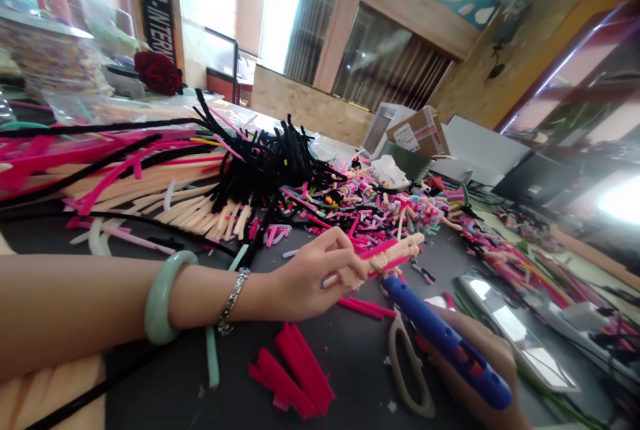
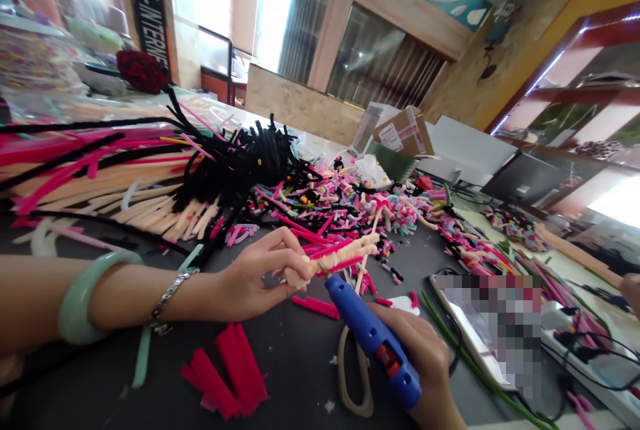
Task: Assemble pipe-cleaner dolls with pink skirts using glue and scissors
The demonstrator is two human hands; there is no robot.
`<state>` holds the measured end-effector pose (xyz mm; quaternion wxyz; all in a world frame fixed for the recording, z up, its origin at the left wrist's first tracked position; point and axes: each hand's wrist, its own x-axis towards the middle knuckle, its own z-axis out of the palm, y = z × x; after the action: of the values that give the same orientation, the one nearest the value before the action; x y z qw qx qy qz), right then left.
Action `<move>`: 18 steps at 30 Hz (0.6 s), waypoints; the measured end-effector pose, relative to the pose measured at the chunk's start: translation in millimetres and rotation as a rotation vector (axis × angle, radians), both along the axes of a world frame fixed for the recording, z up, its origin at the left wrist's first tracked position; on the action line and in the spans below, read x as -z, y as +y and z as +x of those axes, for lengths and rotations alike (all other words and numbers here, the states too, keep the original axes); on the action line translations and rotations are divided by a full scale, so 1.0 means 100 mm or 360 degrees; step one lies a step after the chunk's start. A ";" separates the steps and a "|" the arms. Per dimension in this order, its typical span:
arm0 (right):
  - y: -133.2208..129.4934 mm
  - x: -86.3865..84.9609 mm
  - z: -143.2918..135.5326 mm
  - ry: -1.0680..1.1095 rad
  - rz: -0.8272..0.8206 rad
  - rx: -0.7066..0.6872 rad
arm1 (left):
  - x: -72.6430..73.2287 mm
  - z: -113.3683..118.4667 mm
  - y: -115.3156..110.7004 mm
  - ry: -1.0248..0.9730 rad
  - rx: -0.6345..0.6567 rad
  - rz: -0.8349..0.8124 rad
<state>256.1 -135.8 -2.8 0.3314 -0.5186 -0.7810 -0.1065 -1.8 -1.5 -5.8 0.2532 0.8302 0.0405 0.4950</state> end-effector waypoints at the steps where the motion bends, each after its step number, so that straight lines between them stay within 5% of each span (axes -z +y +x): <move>1: -0.01 -0.01 -0.01 -0.0016 -0.0008 -0.0006 | 0.00 0.00 0.00 0.0010 0.0001 -0.0003; 11: -0.02 0.07 -0.03 0.0144 0.0109 0.0207 | -0.01 0.00 0.00 0.0008 -0.0046 0.0013; 18: 0.00 0.04 -0.03 0.0069 0.0066 0.0165 | -0.01 -0.01 0.01 0.0030 -0.0053 0.0073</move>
<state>253.1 -136.0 -6.9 0.3528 -0.5536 -0.7433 -0.1285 -2.7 -0.9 -5.2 0.2254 0.8397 0.0453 0.4920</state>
